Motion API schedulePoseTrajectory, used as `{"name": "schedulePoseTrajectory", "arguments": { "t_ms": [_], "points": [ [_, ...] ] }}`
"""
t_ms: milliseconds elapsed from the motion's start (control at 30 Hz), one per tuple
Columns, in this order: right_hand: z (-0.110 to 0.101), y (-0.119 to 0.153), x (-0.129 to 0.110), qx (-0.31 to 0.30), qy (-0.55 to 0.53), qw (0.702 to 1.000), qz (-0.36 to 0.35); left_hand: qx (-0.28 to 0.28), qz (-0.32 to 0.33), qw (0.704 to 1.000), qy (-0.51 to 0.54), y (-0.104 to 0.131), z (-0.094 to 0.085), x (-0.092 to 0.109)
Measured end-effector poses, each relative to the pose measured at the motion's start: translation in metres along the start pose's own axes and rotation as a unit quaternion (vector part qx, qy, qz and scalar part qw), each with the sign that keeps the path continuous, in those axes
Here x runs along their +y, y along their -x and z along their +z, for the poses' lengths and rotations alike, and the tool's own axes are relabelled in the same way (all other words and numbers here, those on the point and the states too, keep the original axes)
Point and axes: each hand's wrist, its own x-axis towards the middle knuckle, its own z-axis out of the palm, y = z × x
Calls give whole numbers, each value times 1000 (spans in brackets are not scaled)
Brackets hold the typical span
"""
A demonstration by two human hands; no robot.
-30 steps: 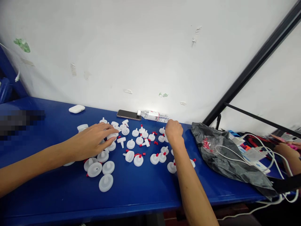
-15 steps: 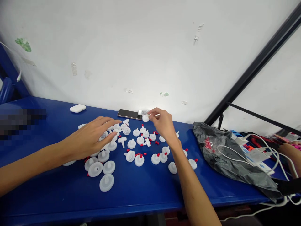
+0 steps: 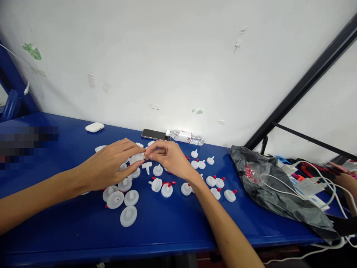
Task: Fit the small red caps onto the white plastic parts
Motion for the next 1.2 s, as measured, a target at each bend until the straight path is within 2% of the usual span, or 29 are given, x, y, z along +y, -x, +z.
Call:
{"name": "schedulePoseTrajectory", "arguments": {
  "t_ms": [167,300,467,633,933,1200],
  "points": [
    [0,0,-4,-1,26,1000,-1,-8,5,1000,-9,2,5,-1],
    [-4,1,-6,26,169,985,-28,-2,10,1000,-22,4,8,-5],
    [-17,1,1,46,304,952,6,6,6,1000,-20,3,7,-6],
    [-23,1,10,20,351,935,37,-15,-5,1000,-21,3,6,-4],
    [-14,1,15,-30,411,909,63,-86,-42,995,-20,4,5,3],
    [-10,-1,19,-45,428,899,83,-101,-39,994,-34,6,6,8]
  ]
}}
